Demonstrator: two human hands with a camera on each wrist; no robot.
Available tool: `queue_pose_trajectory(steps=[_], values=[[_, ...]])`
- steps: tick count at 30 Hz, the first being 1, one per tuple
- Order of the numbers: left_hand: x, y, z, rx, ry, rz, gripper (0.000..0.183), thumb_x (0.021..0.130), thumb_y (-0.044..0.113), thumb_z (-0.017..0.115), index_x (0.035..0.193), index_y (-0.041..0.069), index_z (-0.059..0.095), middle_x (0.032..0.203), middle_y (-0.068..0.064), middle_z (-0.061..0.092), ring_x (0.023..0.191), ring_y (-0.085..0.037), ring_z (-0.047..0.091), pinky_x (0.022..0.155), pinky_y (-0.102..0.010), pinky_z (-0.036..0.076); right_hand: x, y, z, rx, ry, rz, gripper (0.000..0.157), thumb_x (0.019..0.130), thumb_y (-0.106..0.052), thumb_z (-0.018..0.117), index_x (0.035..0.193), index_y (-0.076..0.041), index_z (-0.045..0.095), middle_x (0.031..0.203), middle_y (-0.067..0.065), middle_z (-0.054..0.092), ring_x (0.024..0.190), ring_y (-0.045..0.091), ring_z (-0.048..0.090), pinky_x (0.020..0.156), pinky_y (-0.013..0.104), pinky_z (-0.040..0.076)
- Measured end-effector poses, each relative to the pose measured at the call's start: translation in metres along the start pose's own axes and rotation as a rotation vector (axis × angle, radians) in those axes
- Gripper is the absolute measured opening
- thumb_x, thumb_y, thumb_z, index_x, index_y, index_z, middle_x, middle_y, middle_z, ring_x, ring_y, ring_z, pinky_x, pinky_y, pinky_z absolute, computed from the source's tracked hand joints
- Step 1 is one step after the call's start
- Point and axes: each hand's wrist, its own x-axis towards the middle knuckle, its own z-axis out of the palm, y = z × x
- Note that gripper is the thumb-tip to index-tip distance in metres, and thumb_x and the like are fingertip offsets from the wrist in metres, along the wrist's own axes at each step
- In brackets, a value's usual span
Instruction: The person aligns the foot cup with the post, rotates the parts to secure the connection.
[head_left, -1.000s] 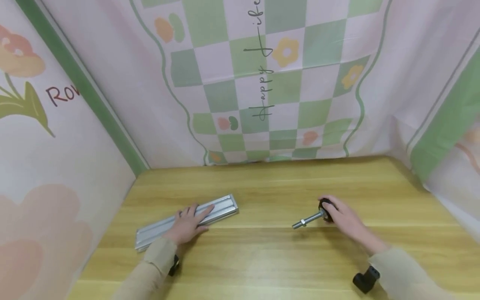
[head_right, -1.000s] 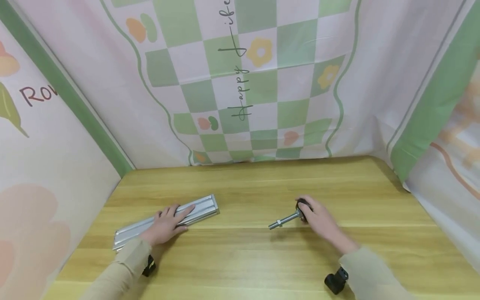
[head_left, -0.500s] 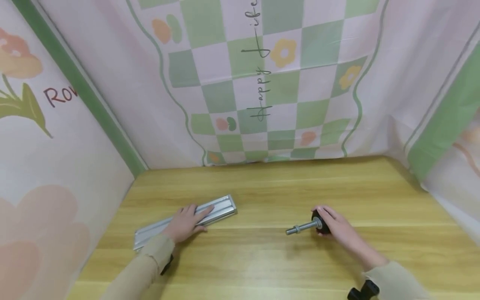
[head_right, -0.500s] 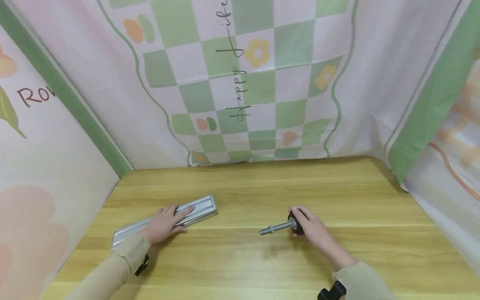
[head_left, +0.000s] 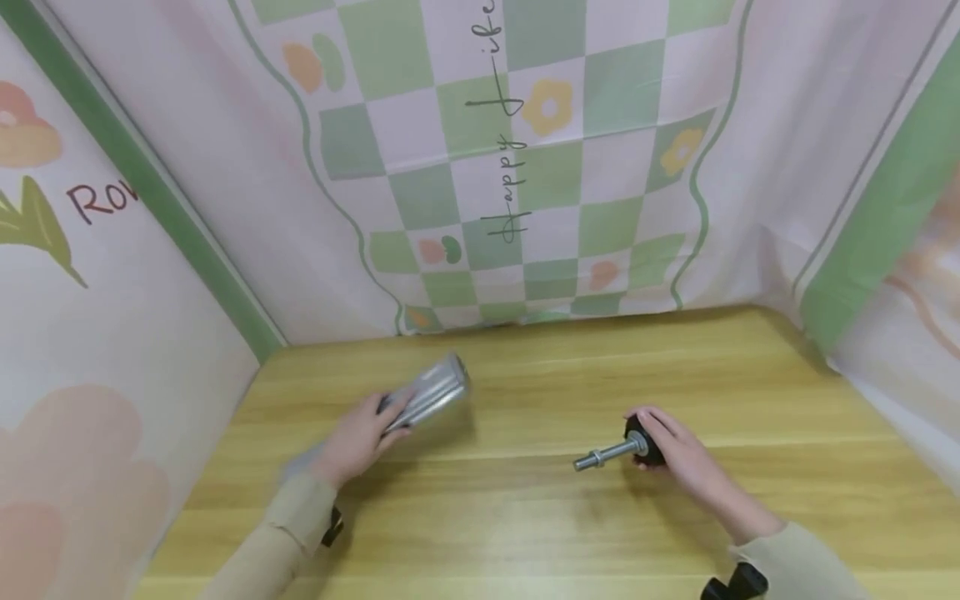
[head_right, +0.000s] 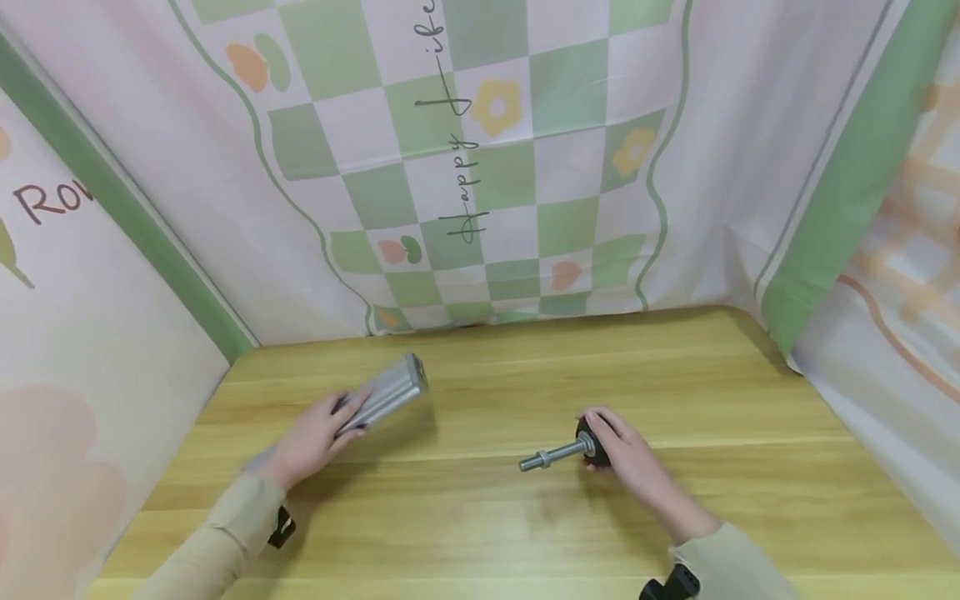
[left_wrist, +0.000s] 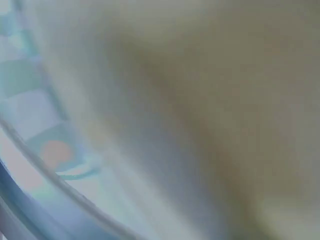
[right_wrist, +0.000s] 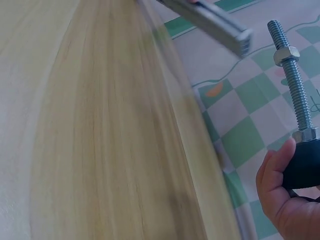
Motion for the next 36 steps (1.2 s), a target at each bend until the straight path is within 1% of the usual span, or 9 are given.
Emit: queue_pose_trajectory(steps=[3, 6, 9, 13, 16, 20, 25, 30, 36], values=[[0.014, 0.007, -0.014, -0.044, 0.084, -0.021, 0.064, 0.091, 0.031, 0.062, 0.146, 0.014, 0.035, 0.119, -0.025, 0.053, 0.096, -0.036, 0.061, 0.080, -0.049, 0.055, 0.000, -0.002, -0.001, 0.007, -0.014, -0.010, 0.031, 0.104, -0.035, 0.033, 0.113, -0.014, 0.054, 0.094, 0.013, 0.054, 0.075, 0.016, 0.059, 0.064, 0.029, 0.058], [0.027, 0.017, -0.029, -0.088, 0.161, -0.028, 0.062, 0.096, 0.043, 0.046, 0.148, 0.014, 0.030, 0.123, -0.026, 0.052, 0.099, -0.038, 0.060, 0.083, -0.051, 0.054, -0.001, -0.004, -0.002, 0.007, -0.025, -0.017, 0.025, 0.104, -0.034, 0.033, 0.110, -0.022, 0.054, 0.097, 0.014, 0.053, 0.075, 0.016, 0.058, 0.063, 0.029, 0.057], [0.039, 0.029, -0.041, -0.100, 0.254, 0.005, 0.064, 0.097, 0.051, 0.031, 0.151, 0.017, 0.024, 0.121, -0.026, 0.052, 0.098, -0.037, 0.060, 0.081, -0.051, 0.054, 0.000, -0.005, -0.001, 0.008, -0.030, -0.027, 0.025, 0.104, -0.034, 0.033, 0.112, -0.022, 0.053, 0.102, 0.019, 0.051, 0.076, 0.016, 0.058, 0.063, 0.029, 0.057], [0.055, 0.047, -0.047, -0.114, 0.383, 0.095, 0.064, 0.097, 0.049, 0.030, 0.153, 0.026, 0.011, 0.117, -0.028, 0.052, 0.094, -0.038, 0.060, 0.078, -0.050, 0.055, 0.000, -0.003, -0.002, 0.018, -0.037, -0.038, 0.025, 0.104, -0.033, 0.032, 0.114, -0.023, 0.053, 0.108, 0.023, 0.049, 0.078, 0.017, 0.058, 0.065, 0.029, 0.058], [0.065, 0.062, -0.045, -0.156, 0.440, 0.139, 0.064, 0.098, 0.047, 0.032, 0.153, 0.029, 0.004, 0.118, -0.029, 0.050, 0.095, -0.038, 0.060, 0.078, -0.049, 0.055, 0.000, -0.002, -0.003, 0.023, -0.037, -0.047, 0.022, 0.104, -0.032, 0.031, 0.109, -0.033, 0.053, 0.109, 0.024, 0.048, 0.078, 0.017, 0.059, 0.065, 0.030, 0.058], [0.074, 0.084, -0.037, -0.254, 0.482, 0.139, 0.064, 0.098, 0.045, 0.031, 0.153, 0.025, 0.006, 0.119, -0.028, 0.049, 0.097, -0.037, 0.059, 0.079, -0.048, 0.055, -0.001, -0.001, -0.004, 0.021, -0.027, -0.062, 0.023, 0.104, -0.031, 0.031, 0.104, -0.041, 0.052, 0.110, 0.024, 0.048, 0.078, 0.017, 0.060, 0.066, 0.030, 0.059], [0.088, 0.110, -0.022, -0.422, 0.547, 0.136, 0.062, 0.101, 0.044, 0.028, 0.154, 0.022, 0.006, 0.122, -0.028, 0.047, 0.097, -0.034, 0.055, 0.078, -0.044, 0.054, -0.003, -0.001, -0.005, 0.025, -0.008, -0.062, 0.023, 0.104, -0.032, 0.032, 0.103, -0.043, 0.053, 0.114, 0.028, 0.046, 0.079, 0.018, 0.061, 0.066, 0.030, 0.059], [0.102, 0.136, -0.011, -0.614, 0.543, 0.125, 0.062, 0.101, 0.040, 0.025, 0.153, 0.024, -0.004, 0.124, -0.029, 0.041, 0.096, -0.031, 0.050, 0.079, -0.040, 0.051, -0.005, -0.003, -0.008, 0.021, 0.027, -0.065, 0.023, 0.103, -0.035, 0.033, 0.104, -0.045, 0.053, 0.116, 0.029, 0.046, 0.080, 0.017, 0.063, 0.068, 0.032, 0.060], [0.111, 0.164, -0.003, -0.773, 0.472, 0.086, 0.064, 0.102, 0.034, 0.028, 0.152, 0.025, -0.009, 0.129, -0.027, 0.034, 0.096, -0.028, 0.048, 0.081, -0.034, 0.050, -0.005, 0.001, -0.023, 0.061, 0.057, -0.087, 0.026, 0.103, -0.033, 0.034, 0.106, -0.042, 0.058, 0.102, 0.004, 0.052, 0.079, 0.016, 0.063, 0.066, 0.029, 0.060]])
